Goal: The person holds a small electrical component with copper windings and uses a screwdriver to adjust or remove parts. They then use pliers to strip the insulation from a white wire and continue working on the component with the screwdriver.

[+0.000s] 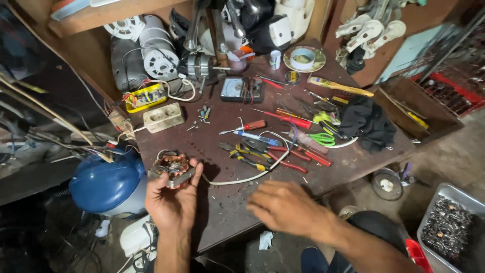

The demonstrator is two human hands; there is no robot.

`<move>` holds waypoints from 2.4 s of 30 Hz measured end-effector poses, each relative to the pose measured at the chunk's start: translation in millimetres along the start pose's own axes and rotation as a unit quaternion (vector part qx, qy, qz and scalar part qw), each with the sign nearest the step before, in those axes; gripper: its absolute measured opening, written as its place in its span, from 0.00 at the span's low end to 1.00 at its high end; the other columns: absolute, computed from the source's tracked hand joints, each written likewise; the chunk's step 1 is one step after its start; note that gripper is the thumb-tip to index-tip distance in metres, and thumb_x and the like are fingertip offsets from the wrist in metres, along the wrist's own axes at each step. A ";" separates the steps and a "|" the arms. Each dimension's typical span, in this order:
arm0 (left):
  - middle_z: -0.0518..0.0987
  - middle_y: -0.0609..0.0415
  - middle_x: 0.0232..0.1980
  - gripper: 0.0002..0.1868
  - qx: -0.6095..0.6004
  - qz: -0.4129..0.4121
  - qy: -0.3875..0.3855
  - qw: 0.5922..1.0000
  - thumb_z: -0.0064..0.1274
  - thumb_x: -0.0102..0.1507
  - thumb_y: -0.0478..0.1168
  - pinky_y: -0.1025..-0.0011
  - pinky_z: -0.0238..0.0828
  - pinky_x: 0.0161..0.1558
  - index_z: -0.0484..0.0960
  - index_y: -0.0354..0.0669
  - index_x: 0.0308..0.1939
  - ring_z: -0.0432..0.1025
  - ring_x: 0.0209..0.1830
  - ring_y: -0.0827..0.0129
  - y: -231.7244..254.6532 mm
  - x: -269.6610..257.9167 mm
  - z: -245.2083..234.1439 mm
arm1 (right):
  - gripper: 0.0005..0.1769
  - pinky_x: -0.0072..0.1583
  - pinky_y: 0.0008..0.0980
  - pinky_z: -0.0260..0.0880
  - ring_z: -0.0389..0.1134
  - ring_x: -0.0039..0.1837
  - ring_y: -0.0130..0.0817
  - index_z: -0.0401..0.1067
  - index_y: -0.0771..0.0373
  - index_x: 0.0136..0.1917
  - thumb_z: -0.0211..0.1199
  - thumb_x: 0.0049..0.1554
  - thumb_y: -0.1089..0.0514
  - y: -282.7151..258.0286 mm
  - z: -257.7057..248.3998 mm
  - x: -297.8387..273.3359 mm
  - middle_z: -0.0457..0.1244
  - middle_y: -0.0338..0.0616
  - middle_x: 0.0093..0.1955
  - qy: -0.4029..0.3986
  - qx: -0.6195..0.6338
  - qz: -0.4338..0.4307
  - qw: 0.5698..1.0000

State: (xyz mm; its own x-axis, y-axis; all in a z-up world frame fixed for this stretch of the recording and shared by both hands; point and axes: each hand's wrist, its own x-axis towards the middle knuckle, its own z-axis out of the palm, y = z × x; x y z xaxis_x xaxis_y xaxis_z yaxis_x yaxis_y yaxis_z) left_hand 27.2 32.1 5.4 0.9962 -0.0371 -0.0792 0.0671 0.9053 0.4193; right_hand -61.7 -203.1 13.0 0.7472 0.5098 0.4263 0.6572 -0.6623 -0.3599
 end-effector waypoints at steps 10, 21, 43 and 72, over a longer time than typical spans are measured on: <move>0.77 0.37 0.47 0.22 -0.028 -0.025 0.050 0.998 0.47 0.53 0.37 0.46 0.73 0.56 0.75 0.31 0.50 0.73 0.50 0.40 2.0 3.8 -0.5 | 0.12 0.43 0.37 0.68 0.67 0.43 0.40 0.74 0.63 0.42 0.58 0.63 0.54 -7.9 -14.4 10.0 0.65 0.41 0.39 0.091 -0.047 0.021 0.994; 0.80 0.42 0.45 0.19 -0.040 -0.036 0.048 0.997 0.51 0.50 0.38 0.42 0.74 0.58 0.76 0.39 0.45 0.78 0.45 0.46 -1.0 12.4 -15.1 | 0.16 0.60 0.55 0.70 0.71 0.59 0.57 0.80 0.54 0.55 0.60 0.55 0.52 103.9 -119.0 -13.2 0.72 0.53 0.53 -0.002 -0.185 0.457 0.870; 0.77 0.43 0.47 0.11 0.089 -0.040 0.185 0.978 0.47 0.52 0.41 0.51 0.74 0.59 0.73 0.45 0.38 0.74 0.51 0.50 15.4 -53.0 90.8 | 0.16 0.53 0.36 0.68 0.69 0.48 0.37 0.71 0.59 0.64 0.57 0.63 0.61 166.0 -154.2 -101.1 0.70 0.47 0.52 0.336 0.152 0.481 0.796; 0.79 0.43 0.47 0.20 -0.024 -0.080 0.196 0.977 0.48 0.50 0.44 0.52 0.73 0.59 0.76 0.41 0.44 0.75 0.50 0.49 37.8 -32.7 74.5 | 0.25 0.75 0.65 0.45 0.52 0.77 0.60 0.63 0.59 0.72 0.54 0.62 0.57 115.0 -125.2 -21.9 0.52 0.56 0.77 -0.029 -0.068 0.548 0.833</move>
State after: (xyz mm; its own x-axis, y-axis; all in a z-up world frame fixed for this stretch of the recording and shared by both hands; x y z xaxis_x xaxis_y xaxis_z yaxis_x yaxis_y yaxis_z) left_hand 1.3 36.1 91.2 0.8746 -0.0240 -0.4843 0.2083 0.9206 0.3305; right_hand -14.9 -359.1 66.2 0.8975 -0.4185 -0.1390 -0.4370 -0.8017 -0.4079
